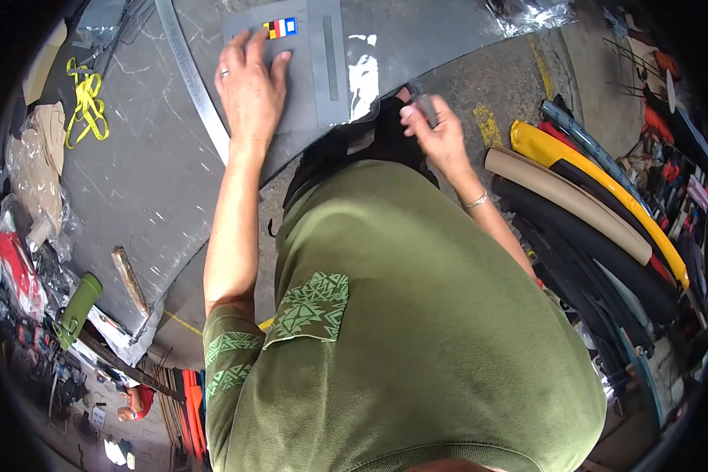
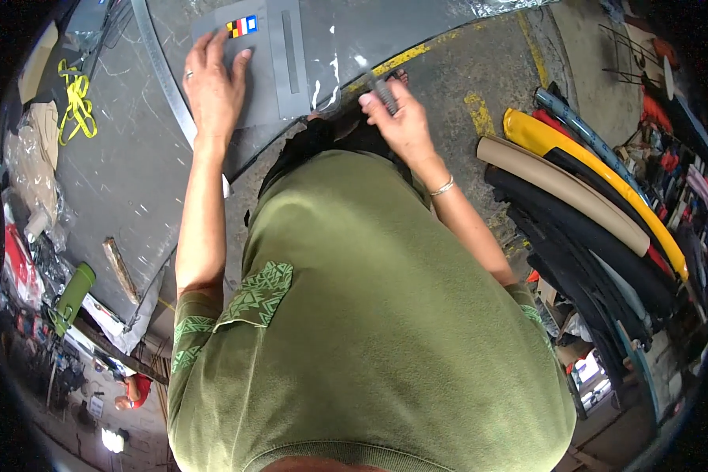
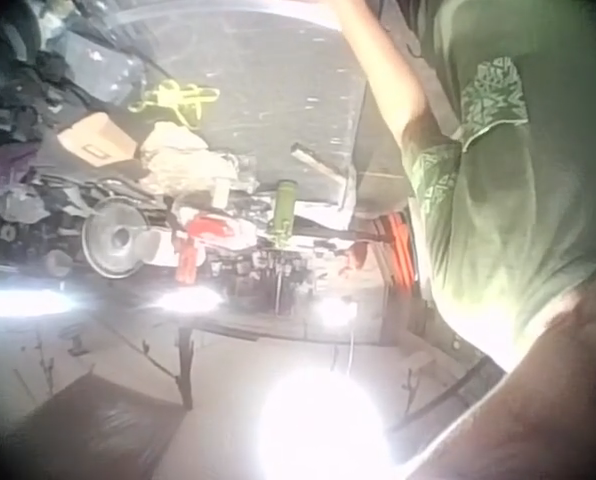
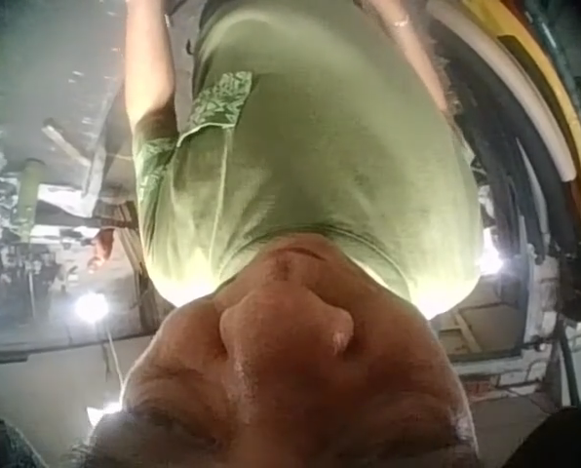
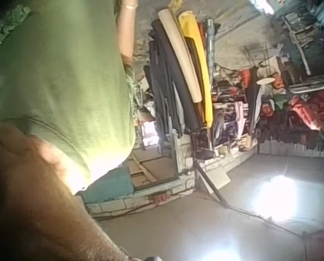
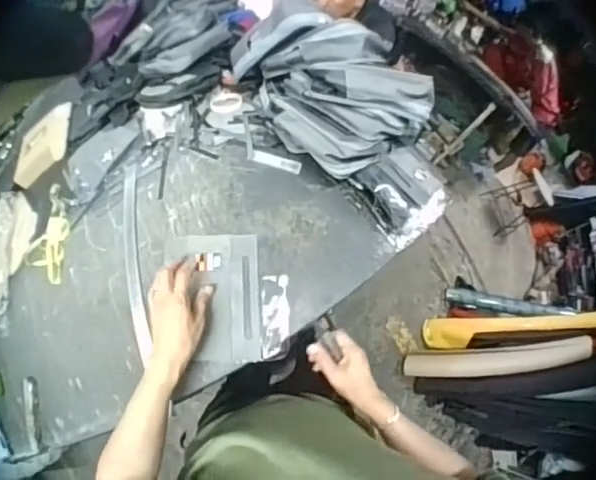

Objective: Cutting pieces of grey fabric using a metal ruler and a utility knife on a workbench.

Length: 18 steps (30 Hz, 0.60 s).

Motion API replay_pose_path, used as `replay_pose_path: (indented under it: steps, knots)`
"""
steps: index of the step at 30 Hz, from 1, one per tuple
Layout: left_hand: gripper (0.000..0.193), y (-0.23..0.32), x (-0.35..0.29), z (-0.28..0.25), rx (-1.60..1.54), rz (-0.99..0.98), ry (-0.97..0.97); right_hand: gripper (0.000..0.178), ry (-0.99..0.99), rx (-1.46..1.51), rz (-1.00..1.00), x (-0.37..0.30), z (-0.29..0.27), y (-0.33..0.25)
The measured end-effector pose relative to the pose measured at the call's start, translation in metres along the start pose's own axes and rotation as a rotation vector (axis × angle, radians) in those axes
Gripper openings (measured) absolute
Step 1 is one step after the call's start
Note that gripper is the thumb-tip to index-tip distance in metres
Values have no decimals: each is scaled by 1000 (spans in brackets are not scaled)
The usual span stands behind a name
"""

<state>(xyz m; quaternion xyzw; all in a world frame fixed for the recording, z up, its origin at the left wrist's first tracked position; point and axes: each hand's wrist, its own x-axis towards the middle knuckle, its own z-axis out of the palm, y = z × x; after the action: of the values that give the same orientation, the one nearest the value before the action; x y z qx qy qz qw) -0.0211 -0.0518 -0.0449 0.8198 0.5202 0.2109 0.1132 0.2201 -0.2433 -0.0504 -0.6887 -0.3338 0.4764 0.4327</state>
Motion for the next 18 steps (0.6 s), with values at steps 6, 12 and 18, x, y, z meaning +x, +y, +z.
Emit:
replay_pose_path:
  steps: [6, 12, 18]
  knots:
    - [52, -15, -10, 15, 40, 92, -6, 27, 98, -37, 43, 10, -21, 2]
    - [52, -19, -14, 22, 44, 135, 50, 27, 64, -76, 97, 6, -15, 9]
    - [56, -20, -14, 20, 61, 151, 56, 27, 0, -70, 133, -1, -11, 19]
